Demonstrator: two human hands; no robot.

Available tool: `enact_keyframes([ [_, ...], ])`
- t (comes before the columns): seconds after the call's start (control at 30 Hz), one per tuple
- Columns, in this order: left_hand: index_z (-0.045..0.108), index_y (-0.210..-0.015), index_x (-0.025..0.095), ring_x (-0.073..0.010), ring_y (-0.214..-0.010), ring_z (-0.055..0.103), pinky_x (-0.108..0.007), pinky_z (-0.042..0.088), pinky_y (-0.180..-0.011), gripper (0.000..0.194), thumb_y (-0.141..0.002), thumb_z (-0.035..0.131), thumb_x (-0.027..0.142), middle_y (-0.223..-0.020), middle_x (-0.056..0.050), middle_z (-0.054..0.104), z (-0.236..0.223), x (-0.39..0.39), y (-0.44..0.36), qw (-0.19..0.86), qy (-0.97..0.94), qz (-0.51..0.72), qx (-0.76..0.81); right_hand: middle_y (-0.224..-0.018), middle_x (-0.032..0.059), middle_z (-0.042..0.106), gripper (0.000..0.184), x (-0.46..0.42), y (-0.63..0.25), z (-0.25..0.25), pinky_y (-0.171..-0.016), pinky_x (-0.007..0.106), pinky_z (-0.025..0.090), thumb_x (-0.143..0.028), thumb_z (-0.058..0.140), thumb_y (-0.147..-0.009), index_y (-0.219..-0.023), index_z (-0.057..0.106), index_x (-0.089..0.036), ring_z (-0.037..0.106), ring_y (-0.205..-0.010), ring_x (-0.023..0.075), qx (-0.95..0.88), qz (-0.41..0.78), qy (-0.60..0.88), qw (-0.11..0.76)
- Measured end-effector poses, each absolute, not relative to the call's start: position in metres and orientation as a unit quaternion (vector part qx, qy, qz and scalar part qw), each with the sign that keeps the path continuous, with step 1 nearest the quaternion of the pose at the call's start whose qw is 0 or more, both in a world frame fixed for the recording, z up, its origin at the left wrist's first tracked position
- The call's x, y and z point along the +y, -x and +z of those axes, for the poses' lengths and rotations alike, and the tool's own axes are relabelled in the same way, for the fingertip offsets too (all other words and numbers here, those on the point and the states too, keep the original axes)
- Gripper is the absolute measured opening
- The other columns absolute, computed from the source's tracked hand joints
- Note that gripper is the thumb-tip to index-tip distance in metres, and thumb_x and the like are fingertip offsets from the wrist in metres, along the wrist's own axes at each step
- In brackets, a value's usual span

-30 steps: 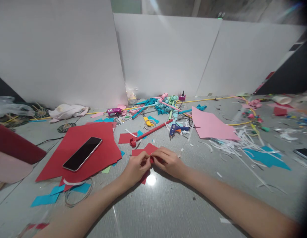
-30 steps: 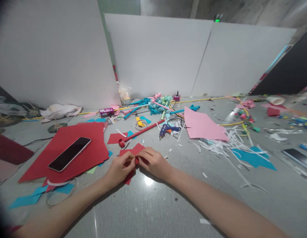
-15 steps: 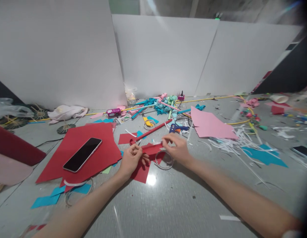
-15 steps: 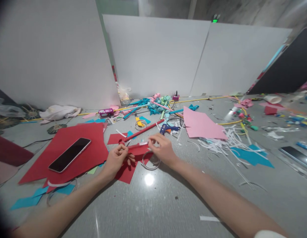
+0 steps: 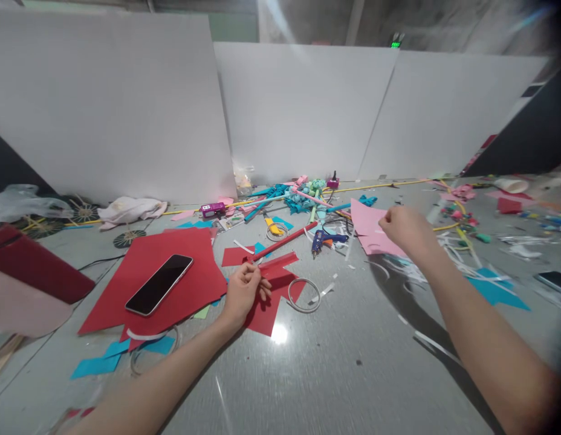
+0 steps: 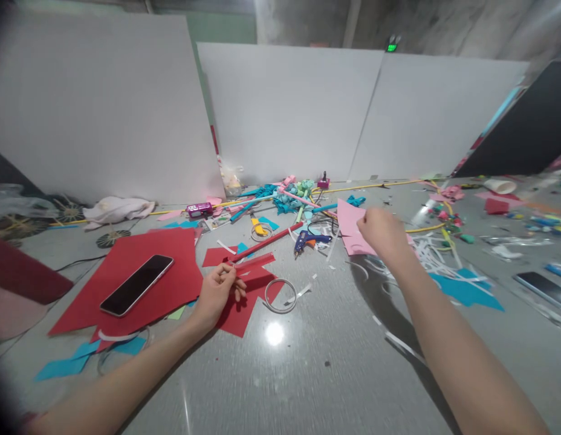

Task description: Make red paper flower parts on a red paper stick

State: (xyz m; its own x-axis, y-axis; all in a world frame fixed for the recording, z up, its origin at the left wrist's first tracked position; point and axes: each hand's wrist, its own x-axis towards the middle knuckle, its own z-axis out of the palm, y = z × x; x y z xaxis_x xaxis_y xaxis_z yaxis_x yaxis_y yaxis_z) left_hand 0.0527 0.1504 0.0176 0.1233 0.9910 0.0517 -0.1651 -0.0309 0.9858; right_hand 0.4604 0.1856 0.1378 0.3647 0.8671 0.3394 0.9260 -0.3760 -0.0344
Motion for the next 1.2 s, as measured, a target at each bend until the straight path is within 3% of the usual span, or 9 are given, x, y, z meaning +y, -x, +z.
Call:
enact_keyframes([
  [0.13, 0.048, -0.085, 0.020, -0.0155, -0.043, 0.065, -0.023, 0.047, -0.042, 0.040, -0.089, 0.069, 0.054, -0.065, -0.002, 0.073, 0.019, 0.149, -0.053, 0.561, -0.503, 0.515, 0.409, -0.098, 0.0301, 0.073, 0.032, 0.182, -0.461, 0.140, -0.072, 0.037, 0.043, -0.021, 0.051, -0.096, -0.102, 0.077, -0.004, 0.071, -0.088, 0.0333, -0.535, -0.112, 0.837, 0.041],
  [0.23, 0.048, -0.086, 0.020, -0.0155, -0.043, 0.065, -0.022, 0.046, -0.041, 0.039, -0.089, 0.069, 0.053, -0.063, -0.002, 0.072, 0.017, 0.150, -0.053, 0.560, -0.501, 0.516, 0.411, -0.091, 0.0254, 0.073, 0.035, 0.182, -0.445, 0.145, -0.071, 0.036, 0.042, -0.037, 0.060, -0.095, -0.089, 0.078, -0.008, 0.070, -0.086, 0.0336, -0.562, -0.092, 0.822, 0.022],
  [0.33, 0.048, -0.086, 0.020, -0.0147, -0.042, 0.063, -0.021, 0.046, -0.041, 0.039, -0.089, 0.069, 0.053, -0.063, -0.002, 0.072, 0.017, 0.150, -0.053, 0.562, -0.504, 0.513, 0.410, -0.076, 0.0171, 0.072, 0.048, 0.176, -0.418, 0.152, -0.068, 0.034, 0.042, -0.045, 0.049, -0.101, -0.074, 0.073, -0.014, 0.068, -0.076, 0.0282, -0.669, -0.036, 0.742, 0.027],
  [0.47, 0.048, -0.085, 0.021, -0.0145, -0.041, 0.062, -0.022, 0.047, -0.041, 0.040, -0.089, 0.069, 0.055, -0.062, -0.002, 0.071, 0.020, 0.147, -0.054, 0.568, -0.517, 0.502, 0.397, -0.102, 0.0093, 0.075, 0.038, 0.162, -0.374, 0.150, -0.076, 0.031, 0.049, -0.053, 0.056, -0.099, -0.107, 0.074, -0.021, 0.068, -0.088, 0.0233, -0.819, 0.127, 0.549, 0.105],
  [0.63, 0.049, -0.086, 0.021, -0.0152, -0.043, 0.064, -0.022, 0.047, -0.041, 0.039, -0.091, 0.068, 0.054, -0.062, -0.001, 0.070, 0.023, 0.140, -0.056, 0.569, -0.555, 0.476, 0.376, -0.134, 0.0120, 0.067, 0.060, 0.150, -0.320, 0.120, -0.096, 0.036, 0.052, -0.050, 0.082, -0.082, -0.134, 0.065, -0.025, 0.064, -0.119, 0.0285, -0.867, 0.156, 0.441, 0.172],
  [0.7, 0.048, -0.086, 0.021, -0.0159, -0.044, 0.065, -0.022, 0.048, -0.041, 0.038, -0.093, 0.065, 0.054, -0.061, -0.001, 0.070, 0.024, 0.137, -0.057, 0.572, -0.569, 0.462, 0.368, -0.130, 0.0112, 0.069, 0.056, 0.149, -0.305, 0.107, -0.096, 0.037, 0.051, -0.047, 0.081, -0.084, -0.133, 0.066, -0.024, 0.065, -0.117, 0.0283, -0.877, 0.178, 0.416, 0.160],
  [0.9, 0.047, -0.086, 0.021, -0.0159, -0.045, 0.066, -0.022, 0.047, -0.041, 0.036, -0.095, 0.062, 0.052, -0.062, -0.001, 0.069, 0.026, 0.134, -0.058, 0.580, -0.589, 0.438, 0.353, -0.086, 0.0017, 0.073, 0.026, 0.149, -0.292, 0.098, -0.067, 0.027, 0.041, -0.043, 0.066, -0.097, -0.104, 0.072, -0.018, 0.062, -0.074, 0.0167, -0.869, 0.265, 0.398, 0.128],
  [1.1, 0.050, -0.114, 0.021, -0.0175, -0.045, 0.064, -0.022, 0.042, -0.039, 0.041, -0.100, 0.045, 0.059, -0.061, 0.002, 0.066, 0.022, 0.138, -0.056, 0.632, -0.564, 0.422, 0.323, -0.085, 0.0017, 0.072, 0.028, 0.148, -0.291, 0.100, -0.066, 0.026, 0.039, -0.044, 0.066, -0.096, -0.099, 0.071, -0.017, 0.059, -0.074, 0.0157, -0.863, 0.284, 0.395, 0.136],
  [1.2, 0.054, -0.116, 0.020, -0.0115, -0.040, 0.055, -0.020, 0.038, -0.040, 0.045, -0.096, 0.057, 0.060, -0.059, 0.005, 0.062, 0.019, 0.137, -0.057, 0.622, -0.592, 0.399, 0.322, -0.085, 0.0017, 0.071, 0.029, 0.147, -0.287, 0.098, -0.065, 0.025, 0.038, -0.044, 0.063, -0.098, -0.101, 0.073, -0.017, 0.058, -0.072, 0.0147, -0.861, 0.308, 0.383, 0.129],
])
